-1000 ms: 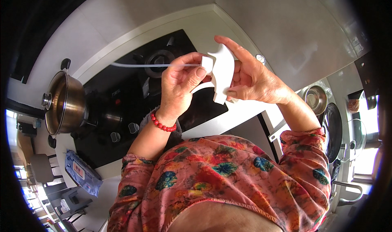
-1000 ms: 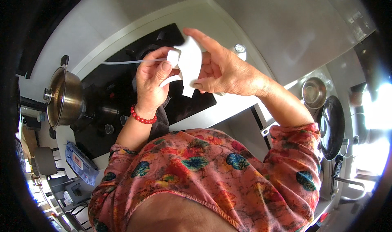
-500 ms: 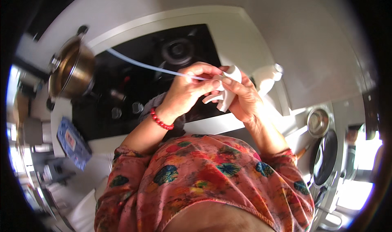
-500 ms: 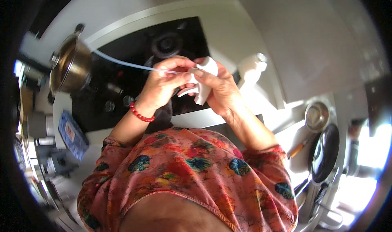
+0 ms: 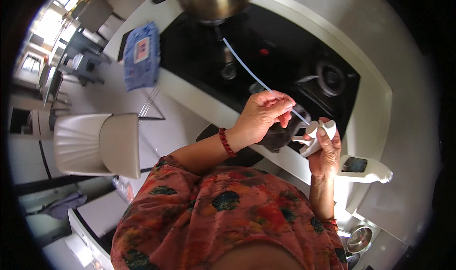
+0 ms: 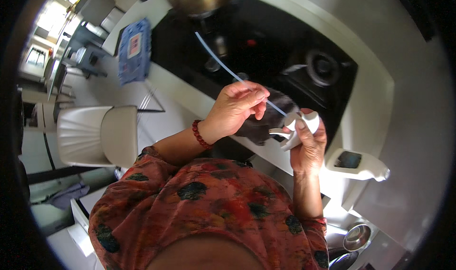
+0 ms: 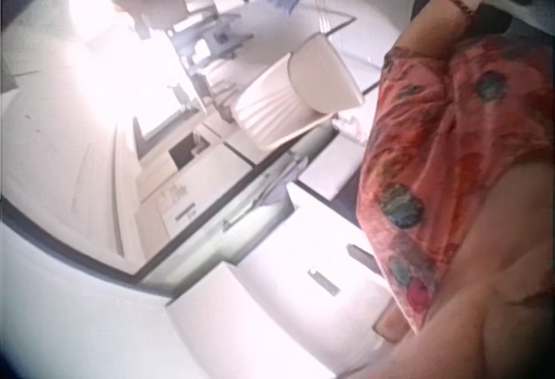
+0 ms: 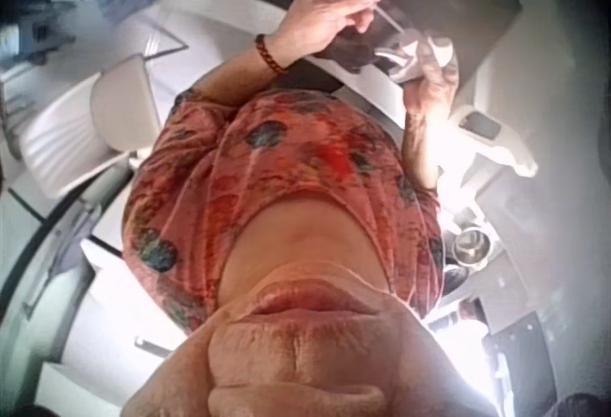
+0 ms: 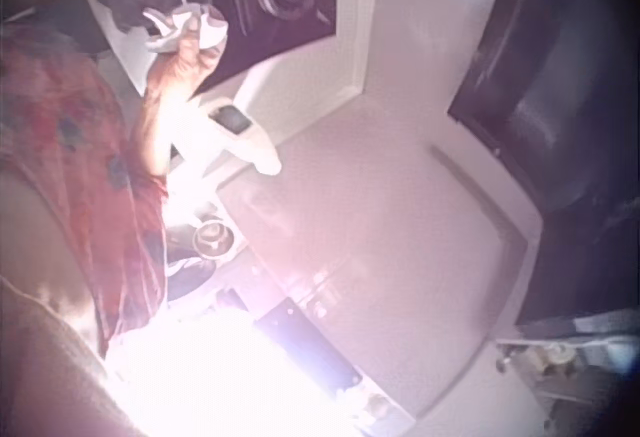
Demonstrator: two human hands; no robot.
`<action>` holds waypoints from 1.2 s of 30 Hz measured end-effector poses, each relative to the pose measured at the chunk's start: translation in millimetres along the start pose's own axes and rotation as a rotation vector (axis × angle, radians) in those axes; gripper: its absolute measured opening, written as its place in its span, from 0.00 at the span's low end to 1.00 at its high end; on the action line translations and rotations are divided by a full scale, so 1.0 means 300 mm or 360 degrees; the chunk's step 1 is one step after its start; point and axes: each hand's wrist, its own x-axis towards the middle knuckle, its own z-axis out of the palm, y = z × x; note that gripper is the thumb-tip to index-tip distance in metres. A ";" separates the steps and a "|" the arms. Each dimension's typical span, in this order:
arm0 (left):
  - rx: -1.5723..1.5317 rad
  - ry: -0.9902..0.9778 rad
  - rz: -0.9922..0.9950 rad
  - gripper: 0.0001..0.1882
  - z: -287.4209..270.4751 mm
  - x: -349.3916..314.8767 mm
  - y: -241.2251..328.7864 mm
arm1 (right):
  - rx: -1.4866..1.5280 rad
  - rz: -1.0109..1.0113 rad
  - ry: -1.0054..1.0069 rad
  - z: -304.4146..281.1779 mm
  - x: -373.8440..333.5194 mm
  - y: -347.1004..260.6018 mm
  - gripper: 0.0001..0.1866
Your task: The person disassembles a white spray bottle by unscrewing the nozzle and removing the dip tube. They then reassemble the bottle by inserting the tube back into the nozzle and screwing it onto the bottle.
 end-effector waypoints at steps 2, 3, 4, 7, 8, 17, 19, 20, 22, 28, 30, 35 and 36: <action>-0.0057 0.0042 0.0078 0.07 -0.078 -0.055 0.040 | -0.0035 0.0061 -0.0079 0.046 -0.016 0.043 0.18; -0.0082 0.0093 0.0066 0.07 -0.110 -0.082 0.072 | -0.0043 0.0058 -0.0121 0.070 -0.031 0.065 0.19; -0.0114 0.0122 0.0059 0.07 -0.145 -0.109 0.103 | -0.0064 0.0039 -0.0092 0.102 -0.052 0.087 0.19; -0.0253 0.0137 0.0103 0.08 -0.258 -0.168 0.185 | -0.0176 -0.0037 -0.0020 0.191 -0.107 0.140 0.19; -0.0223 0.0144 0.0103 0.08 -0.298 -0.189 0.220 | -0.0184 -0.0020 -0.0003 0.192 -0.122 0.167 0.20; -0.0134 0.0369 0.0335 0.06 -0.555 -0.494 0.509 | -0.0161 0.0149 -0.0104 0.447 -0.226 0.368 0.21; -0.0020 0.0405 0.0436 0.06 -0.579 -0.561 0.561 | -0.0186 0.0225 -0.0150 0.490 -0.242 0.395 0.17; -0.0008 0.0491 0.0475 0.06 -0.582 -0.588 0.574 | -0.0145 0.0241 -0.0148 0.507 -0.245 0.413 0.16; 0.0001 0.0598 0.0509 0.07 -0.592 -0.637 0.568 | -0.0068 0.0330 -0.0210 0.516 -0.262 0.429 0.14; 0.0045 0.0615 0.0437 0.07 -0.543 -0.726 0.490 | 0.0094 0.0343 -0.0164 0.374 -0.429 0.447 0.13; 0.0089 0.0646 0.0439 0.06 -0.508 -0.746 0.457 | 0.0210 0.0329 -0.0107 0.300 -0.478 0.455 0.12; 0.0112 0.0428 0.0342 0.06 -0.481 -0.678 0.382 | 0.0349 0.0324 0.0092 0.092 -0.600 0.450 0.13; 0.0052 0.0210 0.0302 0.07 -0.481 -0.645 0.368 | 0.0354 0.0272 0.0130 0.050 -0.623 0.450 0.14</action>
